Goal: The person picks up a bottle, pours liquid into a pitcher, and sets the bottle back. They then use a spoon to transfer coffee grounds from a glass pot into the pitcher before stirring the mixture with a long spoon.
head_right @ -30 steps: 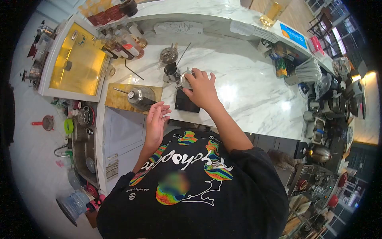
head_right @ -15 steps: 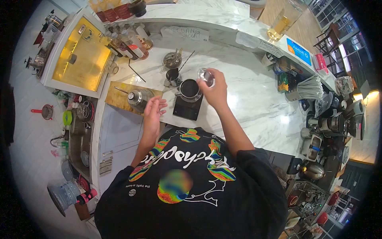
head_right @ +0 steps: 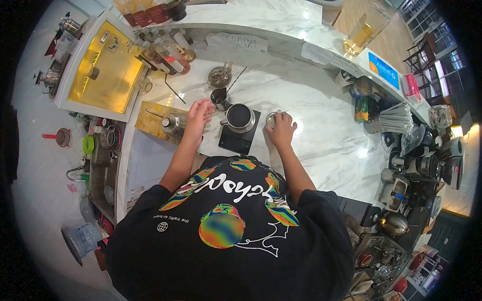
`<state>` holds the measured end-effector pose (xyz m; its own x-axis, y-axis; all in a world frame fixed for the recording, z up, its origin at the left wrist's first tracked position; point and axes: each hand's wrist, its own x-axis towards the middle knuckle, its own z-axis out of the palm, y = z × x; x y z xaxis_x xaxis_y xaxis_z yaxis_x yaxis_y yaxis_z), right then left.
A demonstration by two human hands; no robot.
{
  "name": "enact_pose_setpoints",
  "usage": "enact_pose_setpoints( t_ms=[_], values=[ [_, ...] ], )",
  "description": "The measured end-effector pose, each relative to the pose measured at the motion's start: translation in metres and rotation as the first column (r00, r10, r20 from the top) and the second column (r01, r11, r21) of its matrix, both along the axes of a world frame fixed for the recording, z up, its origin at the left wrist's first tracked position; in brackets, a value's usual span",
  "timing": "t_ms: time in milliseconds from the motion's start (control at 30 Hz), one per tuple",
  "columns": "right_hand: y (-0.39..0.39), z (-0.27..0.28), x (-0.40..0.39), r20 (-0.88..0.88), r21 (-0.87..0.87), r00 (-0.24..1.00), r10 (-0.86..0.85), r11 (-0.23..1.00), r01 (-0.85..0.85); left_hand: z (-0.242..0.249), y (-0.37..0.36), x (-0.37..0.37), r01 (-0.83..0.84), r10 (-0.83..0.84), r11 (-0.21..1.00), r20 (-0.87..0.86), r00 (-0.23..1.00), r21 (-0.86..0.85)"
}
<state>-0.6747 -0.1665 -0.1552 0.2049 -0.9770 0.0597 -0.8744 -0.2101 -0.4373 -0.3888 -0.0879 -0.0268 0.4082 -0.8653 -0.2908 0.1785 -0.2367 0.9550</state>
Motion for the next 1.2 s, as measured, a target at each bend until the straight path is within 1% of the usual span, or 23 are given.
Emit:
enact_pose_setpoints(
  t_ms=[67, 200, 233, 300, 367, 400, 467, 500, 567, 600, 667, 700, 767, 800, 833, 900, 933, 1000, 1033, 1100, 1133, 1167, 1200],
  values=[
    [0.006, -0.004, 0.002, -0.029, -0.018, 0.999, 0.021, 1.000, -0.021, -0.001, 0.000, 0.001, 0.018, -0.018, 1.000, 0.000, 1.000, 0.022],
    [0.013, -0.007, 0.001, 0.032, -0.090, 0.999, 0.031, 0.996, -0.028, -0.008, -0.002, 0.008, 0.010, -0.010, 0.999, 0.005, 1.000, 0.032],
    [0.014, -0.008, 0.000, 0.067, -0.118, 0.997, 0.033, 0.993, -0.025, -0.007, -0.007, 0.014, 0.027, -0.027, 0.999, 0.003, 1.000, 0.041],
    [0.015, -0.009, -0.003, 0.069, -0.148, 0.997, 0.046, 0.988, -0.035, 0.000, -0.021, 0.028, 0.044, -0.044, 0.998, -0.001, 0.999, 0.052],
    [0.016, -0.011, -0.006, 0.068, -0.172, 0.995, 0.072, 0.983, -0.060, 0.012, -0.042, 0.045, 0.019, -0.020, 1.000, 0.132, 0.991, 0.011],
    [0.015, -0.011, -0.007, 0.071, -0.187, 0.994, 0.085, 0.980, -0.071, 0.008, -0.053, 0.052, 0.011, -0.013, 1.000, 0.129, 0.992, 0.017],
    [0.015, -0.013, -0.005, 0.075, -0.200, 0.992, 0.103, 0.976, -0.087, -0.006, -0.076, 0.069, -0.018, 0.020, 1.000, 0.302, 0.953, -0.011],
    [0.016, -0.012, -0.004, 0.079, -0.210, 0.992, 0.099, 0.974, -0.081, -0.019, -0.086, 0.078, -0.021, 0.023, 1.000, 0.301, 0.953, -0.011],
    [0.014, -0.010, -0.005, 0.072, -0.222, 0.993, 0.094, 0.972, -0.075, -0.051, -0.107, 0.094, 0.078, -0.162, 0.981, 0.533, 0.830, 0.175],
    [0.014, -0.009, -0.004, 0.085, -0.235, 0.993, 0.082, 0.970, -0.059, -0.061, -0.120, 0.100, 0.077, -0.159, 0.982, 0.524, 0.837, 0.175],
    [0.014, -0.009, -0.004, 0.092, -0.237, 0.991, 0.093, 0.969, -0.069, -0.080, -0.136, 0.111, 0.082, -0.356, 0.916, 0.704, 0.615, 0.392],
    [0.014, -0.009, -0.004, 0.084, -0.231, 0.991, 0.104, 0.969, -0.082, -0.088, -0.139, 0.112, 0.076, -0.353, 0.915, 0.696, 0.625, 0.396],
    [0.014, -0.007, -0.003, 0.076, -0.221, 0.992, 0.102, 0.972, -0.083, -0.104, -0.148, 0.111, 0.007, -0.408, 0.850, 0.649, 0.642, 0.527],
    [0.013, -0.008, -0.002, 0.072, -0.217, 0.991, 0.112, 0.972, -0.094, -0.111, -0.151, 0.111, 0.046, -0.449, 0.817, 0.583, 0.677, 0.575],
    [0.013, -0.010, -0.002, 0.062, -0.228, 0.992, 0.109, 0.969, -0.092, -0.118, -0.151, 0.113, 0.042, -0.445, 0.816, 0.580, 0.682, 0.577],
    [0.010, -0.012, -0.002, 0.049, -0.231, 0.993, 0.108, 0.968, -0.094, -0.127, -0.148, 0.113, 0.060, -0.472, 0.830, 0.639, 0.608, 0.555],
    [0.010, -0.011, -0.001, 0.053, -0.226, 0.993, 0.109, 0.970, -0.094, -0.127, -0.146, 0.114, 0.059, -0.475, 0.825, 0.632, 0.613, 0.562],
    [0.010, -0.012, 0.000, 0.054, -0.210, 0.992, 0.114, 0.972, -0.101, -0.121, -0.145, 0.117, 0.200, -0.507, 0.832, 0.564, 0.652, 0.518],
    [0.009, -0.014, -0.001, 0.046, -0.221, 0.992, 0.120, 0.969, -0.107, -0.115, -0.145, 0.115, 0.198, -0.510, 0.828, 0.555, 0.657, 0.525],
    [0.010, -0.016, -0.002, 0.033, -0.217, 0.991, 0.130, 0.969, -0.120, -0.113, -0.141, 0.109, 0.142, -0.396, 0.865, 0.482, 0.781, 0.481],
    [0.010, -0.015, -0.002, 0.027, -0.222, 0.991, 0.128, 0.968, -0.119, -0.127, -0.142, 0.112, 0.151, -0.318, 0.916, 0.440, 0.840, 0.372],
    [0.009, -0.014, -0.001, 0.021, -0.230, 0.992, 0.124, 0.966, -0.116, -0.134, -0.140, 0.113, 0.150, -0.319, 0.913, 0.436, 0.842, 0.378],
    [0.009, -0.015, -0.001, 0.017, -0.225, 0.992, 0.121, 0.968, -0.115, -0.134, -0.140, 0.111, 0.106, -0.220, 0.940, 0.340, 0.914, 0.323]
  ],
)
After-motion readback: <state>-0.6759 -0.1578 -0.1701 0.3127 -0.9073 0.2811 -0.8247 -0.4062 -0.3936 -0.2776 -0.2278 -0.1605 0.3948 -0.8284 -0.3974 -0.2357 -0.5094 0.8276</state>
